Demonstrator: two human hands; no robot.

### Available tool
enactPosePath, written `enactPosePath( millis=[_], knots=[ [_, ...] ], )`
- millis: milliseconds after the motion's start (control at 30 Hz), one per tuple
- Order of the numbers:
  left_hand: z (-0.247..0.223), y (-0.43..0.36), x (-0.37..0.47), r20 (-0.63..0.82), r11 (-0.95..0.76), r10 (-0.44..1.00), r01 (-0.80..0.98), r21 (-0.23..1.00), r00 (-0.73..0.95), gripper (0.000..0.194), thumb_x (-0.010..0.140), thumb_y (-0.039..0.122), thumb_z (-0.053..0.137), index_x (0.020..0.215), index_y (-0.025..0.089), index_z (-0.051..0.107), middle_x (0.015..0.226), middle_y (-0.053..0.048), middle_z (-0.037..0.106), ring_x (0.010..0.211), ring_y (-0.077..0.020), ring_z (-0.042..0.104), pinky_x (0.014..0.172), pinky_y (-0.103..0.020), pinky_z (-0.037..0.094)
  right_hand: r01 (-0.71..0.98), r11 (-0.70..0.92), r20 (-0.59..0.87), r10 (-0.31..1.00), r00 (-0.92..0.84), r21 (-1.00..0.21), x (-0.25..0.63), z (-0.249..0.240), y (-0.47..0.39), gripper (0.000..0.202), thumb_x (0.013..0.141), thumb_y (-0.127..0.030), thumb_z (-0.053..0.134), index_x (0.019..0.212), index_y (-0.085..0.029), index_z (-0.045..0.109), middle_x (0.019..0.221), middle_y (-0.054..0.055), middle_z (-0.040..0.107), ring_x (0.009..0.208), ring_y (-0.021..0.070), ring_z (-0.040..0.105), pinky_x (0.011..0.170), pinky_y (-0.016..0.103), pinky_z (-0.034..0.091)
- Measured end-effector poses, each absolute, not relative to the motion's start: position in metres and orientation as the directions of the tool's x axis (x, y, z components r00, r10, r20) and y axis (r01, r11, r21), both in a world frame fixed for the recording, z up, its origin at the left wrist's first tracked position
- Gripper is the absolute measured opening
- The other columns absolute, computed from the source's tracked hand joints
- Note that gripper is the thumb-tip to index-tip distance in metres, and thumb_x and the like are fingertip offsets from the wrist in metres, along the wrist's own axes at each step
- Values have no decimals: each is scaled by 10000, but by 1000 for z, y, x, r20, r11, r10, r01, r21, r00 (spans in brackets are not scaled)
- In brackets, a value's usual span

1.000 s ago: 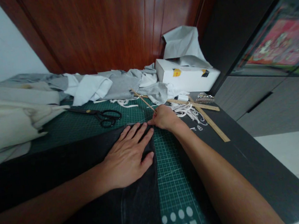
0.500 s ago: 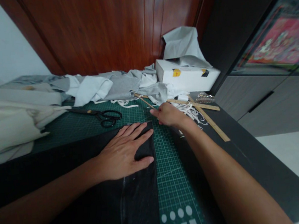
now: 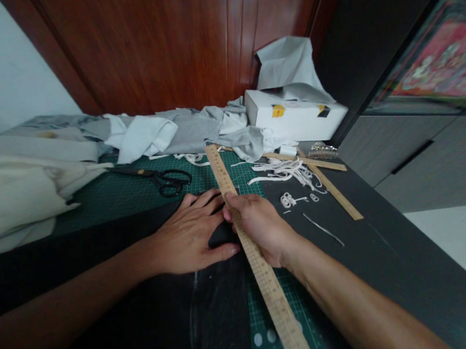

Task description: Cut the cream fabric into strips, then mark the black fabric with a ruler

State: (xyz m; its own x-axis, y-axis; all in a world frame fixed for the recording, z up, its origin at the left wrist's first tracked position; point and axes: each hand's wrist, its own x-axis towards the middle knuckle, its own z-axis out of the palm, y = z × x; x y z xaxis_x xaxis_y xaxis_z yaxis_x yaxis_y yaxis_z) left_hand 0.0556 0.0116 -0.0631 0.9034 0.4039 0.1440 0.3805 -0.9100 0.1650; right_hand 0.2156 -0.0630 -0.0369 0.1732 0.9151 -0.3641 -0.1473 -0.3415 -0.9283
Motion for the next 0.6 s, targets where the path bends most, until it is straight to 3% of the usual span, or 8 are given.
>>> enactPosePath(
  millis=[133,233,333,467,600],
  knots=[
    [-60,16,54,117,-921,374,352,169,920,725,905,678,546,1465,223,477,1621,-141,390,1466,-430,327,1064,-624,348,-63,-318,-323,941,102,-946,228,-33,-66,228,858,-319,601,700,-175,677,531,-39,518,480,113,443,457,242,309],
    [-62,16,55,128,-921,375,354,161,918,788,894,714,532,1504,226,426,1626,-144,381,1477,-415,310,1062,-622,348,26,-213,-214,977,-2,-977,234,-32,-67,169,844,-280,621,884,-174,746,692,-7,669,592,137,579,554,244,414],
    [-65,16,56,131,-916,389,366,165,912,802,877,720,549,1517,256,412,1647,-132,348,1492,-408,293,1073,-611,339,315,-116,-116,993,20,-942,230,-35,-68,295,874,-210,553,1119,-168,712,854,38,750,655,166,645,592,265,448],
    [-67,15,56,143,-910,402,377,173,904,820,862,703,578,1537,281,381,1668,-124,309,1509,-397,272,1106,-619,294,733,-47,36,995,97,-679,222,-36,-71,372,859,-115,483,1185,-153,659,830,62,758,549,154,606,527,269,395],
    [-66,13,57,178,-904,416,384,185,892,818,827,648,650,1515,277,409,1599,-141,394,1454,-377,367,1085,-577,328,908,-108,59,988,143,-405,214,-34,-74,403,840,-143,500,1212,-99,648,845,148,774,709,269,719,620,336,459]
  ],
)
